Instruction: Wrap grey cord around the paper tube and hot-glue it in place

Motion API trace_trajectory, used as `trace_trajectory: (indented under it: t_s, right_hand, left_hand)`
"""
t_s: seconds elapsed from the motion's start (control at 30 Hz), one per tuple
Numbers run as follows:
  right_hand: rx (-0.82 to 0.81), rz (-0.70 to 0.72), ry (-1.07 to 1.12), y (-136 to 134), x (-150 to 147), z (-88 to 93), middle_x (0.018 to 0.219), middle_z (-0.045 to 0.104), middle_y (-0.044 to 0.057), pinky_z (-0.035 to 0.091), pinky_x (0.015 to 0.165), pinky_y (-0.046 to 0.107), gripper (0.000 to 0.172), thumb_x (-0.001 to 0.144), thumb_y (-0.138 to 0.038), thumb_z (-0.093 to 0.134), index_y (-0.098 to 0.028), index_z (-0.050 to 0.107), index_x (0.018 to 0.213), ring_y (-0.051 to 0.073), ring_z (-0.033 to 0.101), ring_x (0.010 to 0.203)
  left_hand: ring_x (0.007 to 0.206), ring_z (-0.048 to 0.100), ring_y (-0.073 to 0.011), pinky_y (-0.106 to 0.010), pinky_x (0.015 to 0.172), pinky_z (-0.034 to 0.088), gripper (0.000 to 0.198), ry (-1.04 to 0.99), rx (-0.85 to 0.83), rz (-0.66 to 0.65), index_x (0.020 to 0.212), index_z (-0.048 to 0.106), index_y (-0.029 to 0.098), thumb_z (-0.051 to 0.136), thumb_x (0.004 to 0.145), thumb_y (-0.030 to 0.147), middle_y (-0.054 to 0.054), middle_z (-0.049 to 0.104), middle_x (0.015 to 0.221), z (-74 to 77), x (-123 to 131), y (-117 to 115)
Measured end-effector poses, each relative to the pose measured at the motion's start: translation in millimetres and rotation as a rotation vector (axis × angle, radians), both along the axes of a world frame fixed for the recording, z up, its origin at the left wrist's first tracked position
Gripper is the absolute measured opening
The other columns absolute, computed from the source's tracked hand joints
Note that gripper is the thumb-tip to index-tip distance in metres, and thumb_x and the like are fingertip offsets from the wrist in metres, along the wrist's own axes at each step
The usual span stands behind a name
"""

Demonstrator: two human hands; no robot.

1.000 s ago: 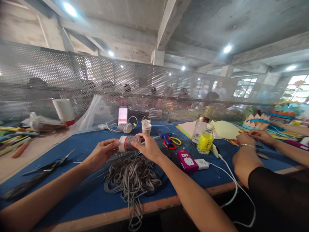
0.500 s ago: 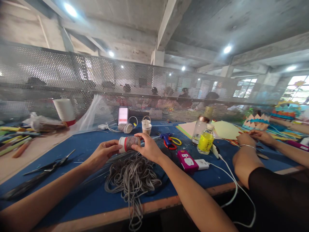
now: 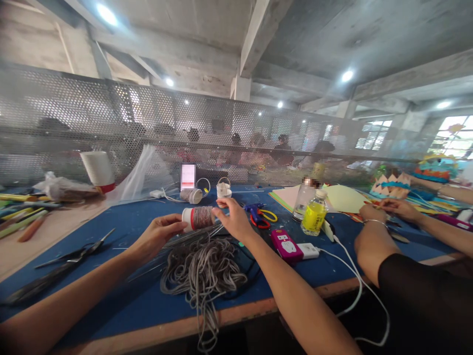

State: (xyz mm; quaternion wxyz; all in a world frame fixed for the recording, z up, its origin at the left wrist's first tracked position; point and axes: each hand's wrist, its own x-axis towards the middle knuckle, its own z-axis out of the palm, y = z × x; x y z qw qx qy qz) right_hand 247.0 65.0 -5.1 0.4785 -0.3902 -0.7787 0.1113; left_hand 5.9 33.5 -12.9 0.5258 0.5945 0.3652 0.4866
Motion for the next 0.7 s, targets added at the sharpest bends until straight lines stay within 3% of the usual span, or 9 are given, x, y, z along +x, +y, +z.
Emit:
trace_trajectory:
  t_s: [0.1, 0.2, 0.27, 0.4, 0.7]
  right_hand:
    - [0.036, -0.313, -0.161, 12, 18, -1.9, 0.113, 0.062, 0.009, 0.045, 0.095, 0.032, 0.026, 0.092, -0.03, 0.052, -0.017, 0.058, 0.114, 0.019, 0.059, 0.104]
    - [-0.095, -0.609, -0.445, 17, 36, -4.4, 0.122, 0.057, 0.012, 0.043, 0.096, 0.036, 0.036, 0.092, -0.031, 0.051, -0.018, 0.053, 0.125, 0.023, 0.055, 0.113]
    - [-0.204, -0.733, -0.572, 19, 45, -7.2, 0.124, 0.056, 0.015, 0.043, 0.095, 0.04, 0.04, 0.09, -0.035, 0.054, -0.016, 0.053, 0.125, 0.029, 0.054, 0.115]
    - [-0.299, -0.809, -0.632, 23, 55, -12.8, 0.118, 0.058, 0.022, 0.045, 0.091, 0.046, 0.04, 0.086, -0.035, 0.058, -0.008, 0.059, 0.117, 0.035, 0.054, 0.114]
    - [-0.349, -0.92, -0.658, 29, 60, -15.5, 0.125, 0.052, 0.026, 0.048, 0.089, 0.044, 0.047, 0.087, -0.036, 0.058, -0.004, 0.057, 0.122, 0.034, 0.058, 0.11]
  left_hand:
    - [0.064, 0.054, -0.0142, -0.025, 0.06, 0.041, 0.014, -0.001, 0.0, 0.001, 0.079, 0.074, 0.018, 0.073, 0.076, 0.032, -0.002, 0.066, 0.071, -0.7, -1, 0]
    - [0.065, 0.055, -0.0138, -0.025, 0.062, 0.041, 0.014, -0.003, 0.016, -0.002, 0.08, 0.073, 0.018, 0.073, 0.077, 0.031, -0.002, 0.066, 0.071, -0.7, -1, -1]
    - [0.065, 0.056, -0.0139, -0.025, 0.062, 0.042, 0.014, -0.014, 0.009, -0.001, 0.08, 0.073, 0.018, 0.073, 0.076, 0.031, -0.001, 0.066, 0.071, -0.3, -1, -2]
    - [0.065, 0.057, -0.0149, -0.026, 0.063, 0.042, 0.015, -0.004, 0.013, 0.001, 0.079, 0.073, 0.018, 0.073, 0.075, 0.032, -0.002, 0.067, 0.072, 1.7, 0, -3]
    - [0.063, 0.059, -0.0165, -0.026, 0.06, 0.043, 0.016, -0.009, 0.015, 0.012, 0.079, 0.076, 0.018, 0.075, 0.072, 0.032, -0.003, 0.069, 0.071, 6.8, 4, -9]
